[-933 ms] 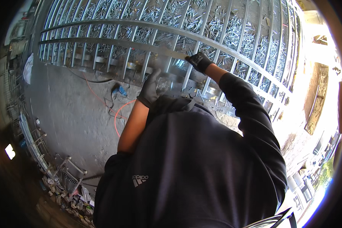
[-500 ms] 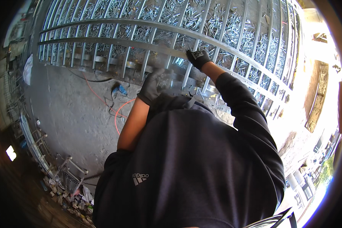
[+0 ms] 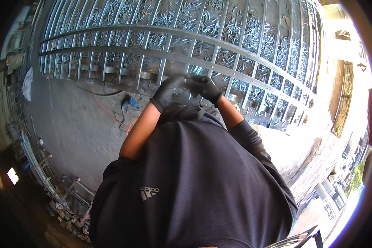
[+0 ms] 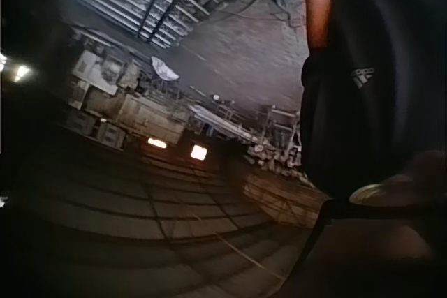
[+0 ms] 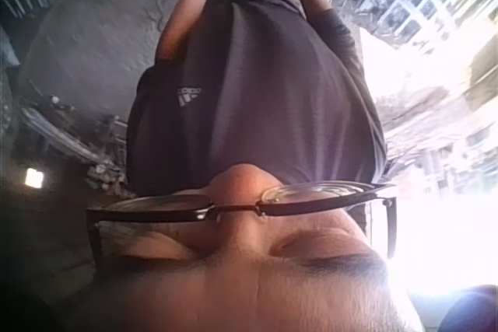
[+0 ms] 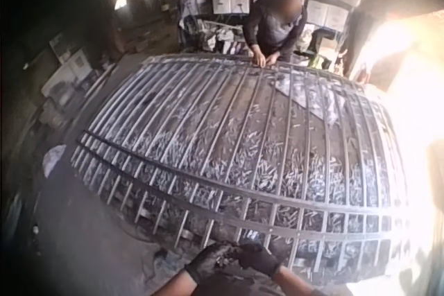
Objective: The person cleans a large metal frame by hand, then uses a pneumatic blower to remove debris from the frame's surface. The person handles the frame and the blower throughout the task.
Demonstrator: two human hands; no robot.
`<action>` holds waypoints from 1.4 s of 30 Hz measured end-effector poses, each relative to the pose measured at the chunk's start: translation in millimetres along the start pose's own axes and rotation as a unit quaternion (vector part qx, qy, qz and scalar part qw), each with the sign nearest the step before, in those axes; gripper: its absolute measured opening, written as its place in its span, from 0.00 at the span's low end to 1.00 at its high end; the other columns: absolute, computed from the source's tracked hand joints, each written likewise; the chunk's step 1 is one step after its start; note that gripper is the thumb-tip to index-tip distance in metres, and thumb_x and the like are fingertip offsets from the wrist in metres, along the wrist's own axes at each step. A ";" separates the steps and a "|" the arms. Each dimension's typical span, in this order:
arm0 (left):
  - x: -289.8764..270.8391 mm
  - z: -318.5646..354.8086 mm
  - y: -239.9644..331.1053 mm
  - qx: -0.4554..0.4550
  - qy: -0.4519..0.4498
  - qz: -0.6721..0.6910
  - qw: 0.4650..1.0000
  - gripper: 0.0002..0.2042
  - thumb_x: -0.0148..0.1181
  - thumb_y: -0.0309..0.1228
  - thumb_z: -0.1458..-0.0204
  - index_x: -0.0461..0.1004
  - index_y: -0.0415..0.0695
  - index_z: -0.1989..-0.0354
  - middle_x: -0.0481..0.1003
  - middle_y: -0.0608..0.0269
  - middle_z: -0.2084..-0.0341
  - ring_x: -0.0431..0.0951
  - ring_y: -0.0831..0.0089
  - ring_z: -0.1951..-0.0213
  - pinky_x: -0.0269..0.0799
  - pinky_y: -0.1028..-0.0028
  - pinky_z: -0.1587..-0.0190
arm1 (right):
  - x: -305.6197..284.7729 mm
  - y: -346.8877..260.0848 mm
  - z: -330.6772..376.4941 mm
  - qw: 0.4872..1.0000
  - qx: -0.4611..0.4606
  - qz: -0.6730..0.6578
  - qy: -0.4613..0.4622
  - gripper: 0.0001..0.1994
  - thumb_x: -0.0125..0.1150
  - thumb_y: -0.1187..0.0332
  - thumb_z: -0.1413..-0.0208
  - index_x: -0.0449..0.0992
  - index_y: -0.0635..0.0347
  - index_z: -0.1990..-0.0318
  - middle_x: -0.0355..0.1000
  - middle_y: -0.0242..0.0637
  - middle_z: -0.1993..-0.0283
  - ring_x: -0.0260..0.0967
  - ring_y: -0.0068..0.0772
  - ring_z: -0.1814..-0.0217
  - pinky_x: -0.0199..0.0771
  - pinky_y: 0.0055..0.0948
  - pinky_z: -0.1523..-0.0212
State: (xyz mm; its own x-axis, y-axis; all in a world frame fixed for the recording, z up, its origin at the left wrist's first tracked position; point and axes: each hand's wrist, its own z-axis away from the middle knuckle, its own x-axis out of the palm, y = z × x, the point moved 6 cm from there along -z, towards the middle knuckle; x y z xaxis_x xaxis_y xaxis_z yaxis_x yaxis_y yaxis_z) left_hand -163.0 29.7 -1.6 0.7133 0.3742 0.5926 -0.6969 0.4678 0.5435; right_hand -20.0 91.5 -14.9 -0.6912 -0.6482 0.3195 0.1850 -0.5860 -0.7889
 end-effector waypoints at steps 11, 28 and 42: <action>-64.4 -6.2 16.5 -0.138 -0.065 -0.044 0.987 0.15 0.58 0.41 0.34 0.79 0.43 0.49 0.82 0.68 0.67 0.81 0.80 0.69 0.77 0.77 0.66 | 6.5 28.1 7.0 0.967 -0.053 -0.062 0.242 0.16 0.64 0.65 0.33 0.77 0.62 0.42 0.78 0.29 0.56 0.72 0.19 0.54 0.74 0.23 0.54; -52.3 6.5 41.4 -0.151 -0.007 -0.047 0.987 0.13 0.60 0.39 0.35 0.80 0.45 0.51 0.81 0.68 0.69 0.81 0.78 0.71 0.79 0.77 0.70 | 17.9 -18.4 -1.1 0.941 -0.173 -0.193 0.217 0.14 0.51 0.61 0.25 0.72 0.63 0.46 0.77 0.38 0.66 0.75 0.31 0.70 0.79 0.31 0.63; -124.4 46.3 14.3 -0.098 0.070 0.143 0.982 0.13 0.58 0.41 0.34 0.77 0.44 0.52 0.79 0.64 0.74 0.71 0.78 0.85 0.59 0.79 0.86 | -106.2 33.1 -109.3 0.923 -0.174 0.314 0.138 0.09 0.67 0.68 0.44 0.79 0.56 0.56 0.77 0.38 0.62 0.77 0.39 0.59 0.78 0.35 0.57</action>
State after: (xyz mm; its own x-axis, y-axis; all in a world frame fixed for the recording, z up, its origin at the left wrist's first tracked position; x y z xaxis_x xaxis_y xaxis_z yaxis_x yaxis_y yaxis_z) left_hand -265.1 -47.3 -39.9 0.5031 0.6125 0.6097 -0.8526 0.4672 0.2342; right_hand -16.9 194.0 -132.4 -0.6840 -0.6309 -0.3662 0.4073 0.0861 -0.9092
